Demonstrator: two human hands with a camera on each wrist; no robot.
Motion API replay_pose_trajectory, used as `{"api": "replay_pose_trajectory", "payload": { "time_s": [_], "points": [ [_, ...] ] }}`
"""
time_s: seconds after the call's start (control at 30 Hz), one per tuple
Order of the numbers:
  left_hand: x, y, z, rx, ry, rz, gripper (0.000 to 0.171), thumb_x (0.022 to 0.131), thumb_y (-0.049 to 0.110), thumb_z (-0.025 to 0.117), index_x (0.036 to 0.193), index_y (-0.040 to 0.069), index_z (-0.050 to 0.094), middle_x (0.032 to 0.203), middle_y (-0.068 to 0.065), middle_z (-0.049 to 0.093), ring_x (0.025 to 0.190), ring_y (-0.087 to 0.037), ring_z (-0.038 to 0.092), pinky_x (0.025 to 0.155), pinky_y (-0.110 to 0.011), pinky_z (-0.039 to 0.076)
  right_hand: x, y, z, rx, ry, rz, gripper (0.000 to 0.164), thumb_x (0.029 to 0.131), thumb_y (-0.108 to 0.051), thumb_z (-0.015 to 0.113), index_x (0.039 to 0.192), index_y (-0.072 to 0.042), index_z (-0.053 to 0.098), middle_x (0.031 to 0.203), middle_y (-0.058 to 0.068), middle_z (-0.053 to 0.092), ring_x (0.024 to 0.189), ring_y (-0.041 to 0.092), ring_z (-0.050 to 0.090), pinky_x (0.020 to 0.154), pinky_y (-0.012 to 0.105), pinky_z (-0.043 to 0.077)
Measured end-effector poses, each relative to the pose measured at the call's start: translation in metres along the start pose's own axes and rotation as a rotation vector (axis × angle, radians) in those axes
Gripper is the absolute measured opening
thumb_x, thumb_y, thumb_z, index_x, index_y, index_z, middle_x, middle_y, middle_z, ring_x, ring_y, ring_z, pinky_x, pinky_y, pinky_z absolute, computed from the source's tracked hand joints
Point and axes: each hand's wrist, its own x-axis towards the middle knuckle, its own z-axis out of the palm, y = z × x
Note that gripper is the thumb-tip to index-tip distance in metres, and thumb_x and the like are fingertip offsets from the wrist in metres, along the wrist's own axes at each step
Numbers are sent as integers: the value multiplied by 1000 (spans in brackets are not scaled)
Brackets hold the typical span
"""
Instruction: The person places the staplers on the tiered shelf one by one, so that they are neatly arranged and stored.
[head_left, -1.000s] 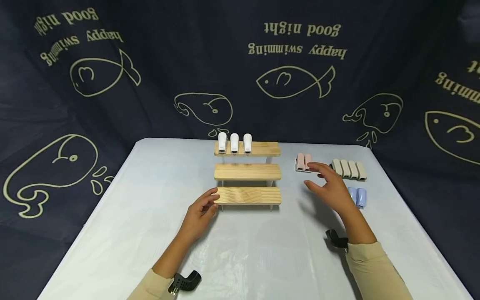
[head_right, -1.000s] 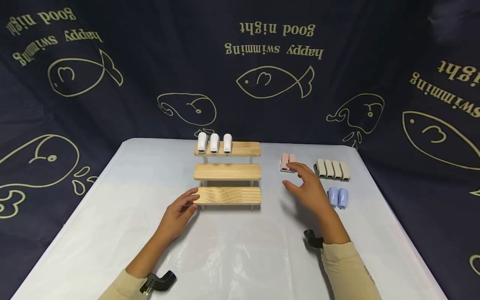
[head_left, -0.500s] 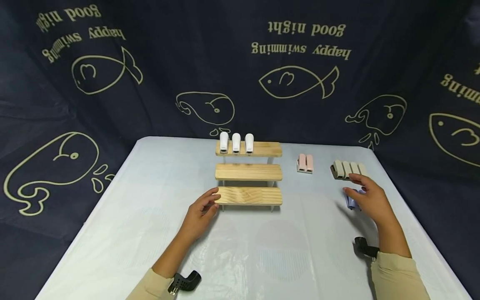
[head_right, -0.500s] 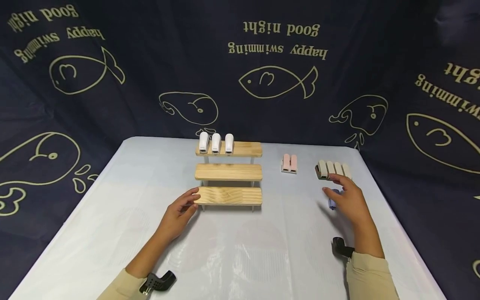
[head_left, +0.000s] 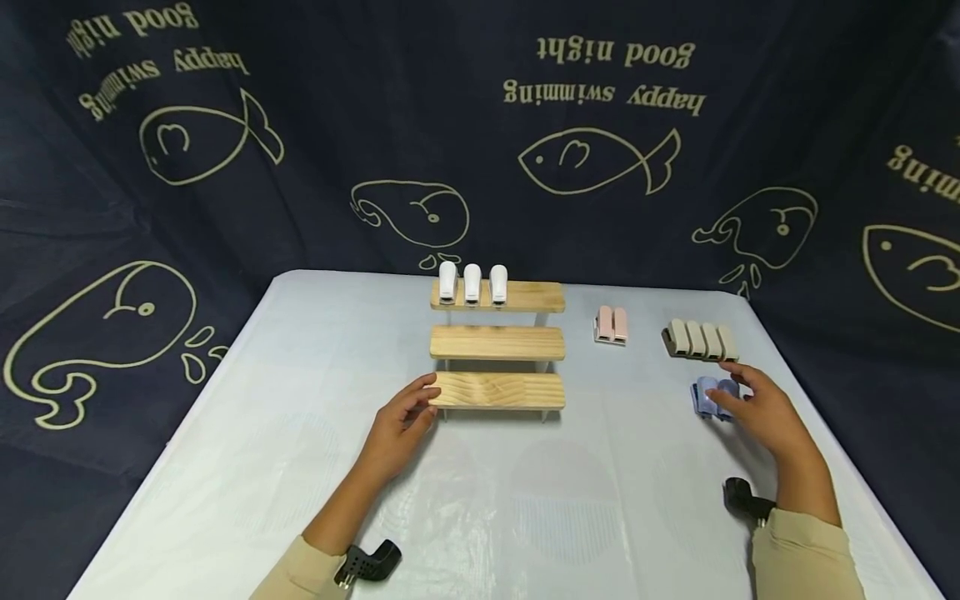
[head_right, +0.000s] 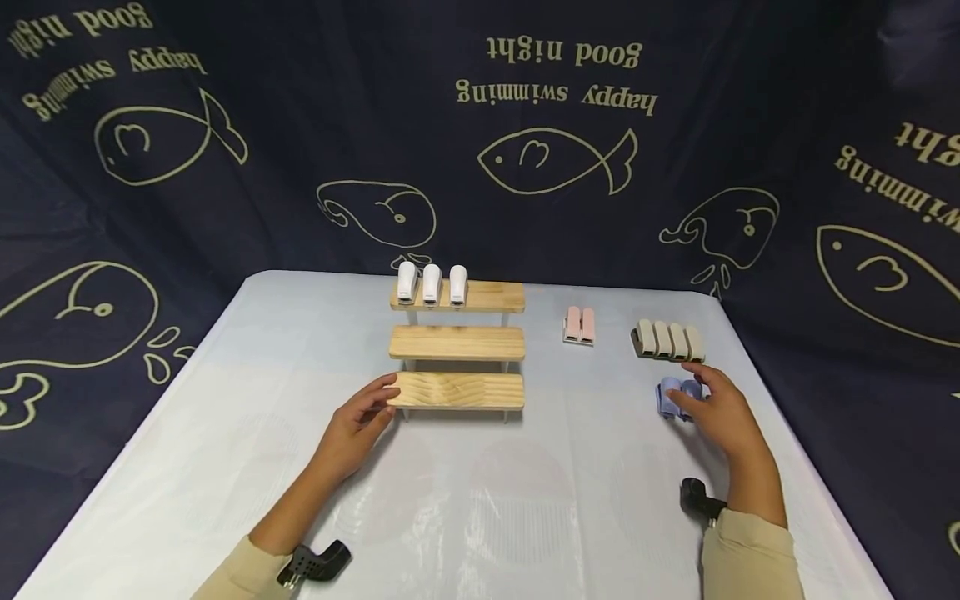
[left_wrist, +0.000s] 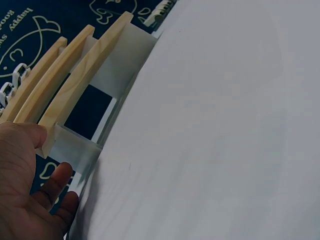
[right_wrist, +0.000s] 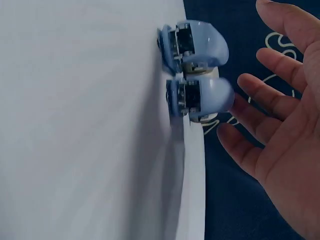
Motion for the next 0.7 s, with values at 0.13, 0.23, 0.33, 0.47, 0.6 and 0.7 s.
{"api": "replay_pose_trajectory", "payload": {
  "time_s": [0.13, 0.23, 0.33, 0.47, 0.6, 0.7],
  "points": [
    [0, 0, 0, -6, 2, -3, 27, 97, 8, 64, 124, 4, 66, 146, -2, 52, 108, -20, 59, 86, -28, 53, -1, 4, -2, 6, -13, 21, 64, 98, -26, 64, 143, 12, 38, 141, 42, 36, 126, 60, 35, 95, 71, 34],
    [-1, 0, 1, -7, 1, -3, 27, 97, 9, 65, 124, 4, 66, 146, -2, 52, 108, -21, 59, 86, -29, 53, -3, 8, -1, 9, -21, 36, 65, 98, -26, 65, 143, 13, 37, 141, 42, 36, 125, 61, 36, 94, 70, 35],
    [-1, 1, 1, -7, 4, -6, 28, 97, 9, 65, 124, 4, 66, 146, -2, 52, 108, -21, 59, 86, -29, 53, -5, 13, 0, 12, -36, 58, 67, 97, -26, 65, 143, 13, 35, 138, 43, 38, 122, 60, 39, 91, 66, 40],
    [-2, 0, 0, -4, 4, -8, 28, 97, 10, 65, 124, 5, 66, 146, -2, 52, 109, -21, 60, 86, -29, 53, -7, 20, 4, 0, -50, 94, 70, 97, -28, 66, 145, 12, 33, 133, 43, 42, 117, 53, 44, 79, 44, 47],
    [-1, 0, 0, -6, -2, -6, 28, 98, 10, 65, 125, 4, 66, 146, -2, 52, 108, -21, 60, 86, -29, 53, -8, 27, 7, 10, -46, 103, 74, 95, -27, 68, 147, 11, 31, 132, 42, 45, 114, 49, 48, 69, 23, 44],
    [0, 0, -1, -8, 0, -11, 28, 98, 10, 65, 125, 4, 66, 146, -1, 52, 108, -21, 60, 86, -29, 53, -9, 30, 8, 20, -35, 77, 74, 94, -23, 70, 147, 11, 30, 130, 42, 46, 112, 48, 50, 66, 15, 42]
  ]
}}
